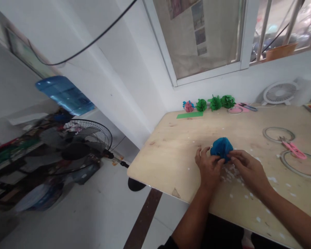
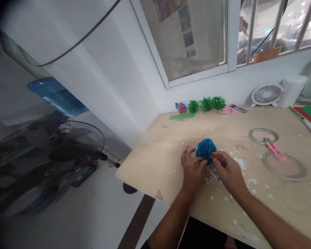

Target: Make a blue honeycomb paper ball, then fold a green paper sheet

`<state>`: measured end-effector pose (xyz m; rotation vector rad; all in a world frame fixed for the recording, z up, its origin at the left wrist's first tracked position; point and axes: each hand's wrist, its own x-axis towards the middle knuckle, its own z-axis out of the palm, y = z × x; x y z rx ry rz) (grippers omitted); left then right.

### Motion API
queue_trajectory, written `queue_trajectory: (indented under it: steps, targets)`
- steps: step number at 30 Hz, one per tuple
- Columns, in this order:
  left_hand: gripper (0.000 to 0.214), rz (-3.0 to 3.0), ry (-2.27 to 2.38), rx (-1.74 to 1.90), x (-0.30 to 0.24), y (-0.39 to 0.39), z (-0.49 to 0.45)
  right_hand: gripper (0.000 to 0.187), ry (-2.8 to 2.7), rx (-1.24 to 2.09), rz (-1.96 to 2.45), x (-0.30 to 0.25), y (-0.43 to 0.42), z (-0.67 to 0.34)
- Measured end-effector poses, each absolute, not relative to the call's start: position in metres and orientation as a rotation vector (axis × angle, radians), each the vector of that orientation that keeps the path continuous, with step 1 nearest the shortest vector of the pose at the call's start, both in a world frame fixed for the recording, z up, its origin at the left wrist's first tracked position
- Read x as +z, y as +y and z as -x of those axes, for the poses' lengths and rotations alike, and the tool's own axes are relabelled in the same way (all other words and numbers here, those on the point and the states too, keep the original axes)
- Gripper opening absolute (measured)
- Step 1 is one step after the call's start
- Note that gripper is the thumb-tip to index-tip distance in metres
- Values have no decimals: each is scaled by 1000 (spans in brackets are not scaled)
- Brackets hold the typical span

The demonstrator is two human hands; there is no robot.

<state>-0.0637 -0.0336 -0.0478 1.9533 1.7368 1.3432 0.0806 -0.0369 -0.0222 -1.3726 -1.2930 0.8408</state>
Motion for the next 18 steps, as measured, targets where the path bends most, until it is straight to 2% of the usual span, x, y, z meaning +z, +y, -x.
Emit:
queue_trajectory:
  steps: [6, 13, 18]
  targets:
    - [13, -1929, 1689, 1321, -45, -35, 65, 32, -1347, 839, 1346, -27, -37, -81]
    - [10, -1956, 1677, 1369, -45, -35, 65, 28, -1556, 603, 1355, -40, -39, -80]
    - [18, -2046, 1756, 1387, -45, -35, 62, 25, -1660, 472, 1320, -46, -40, -80]
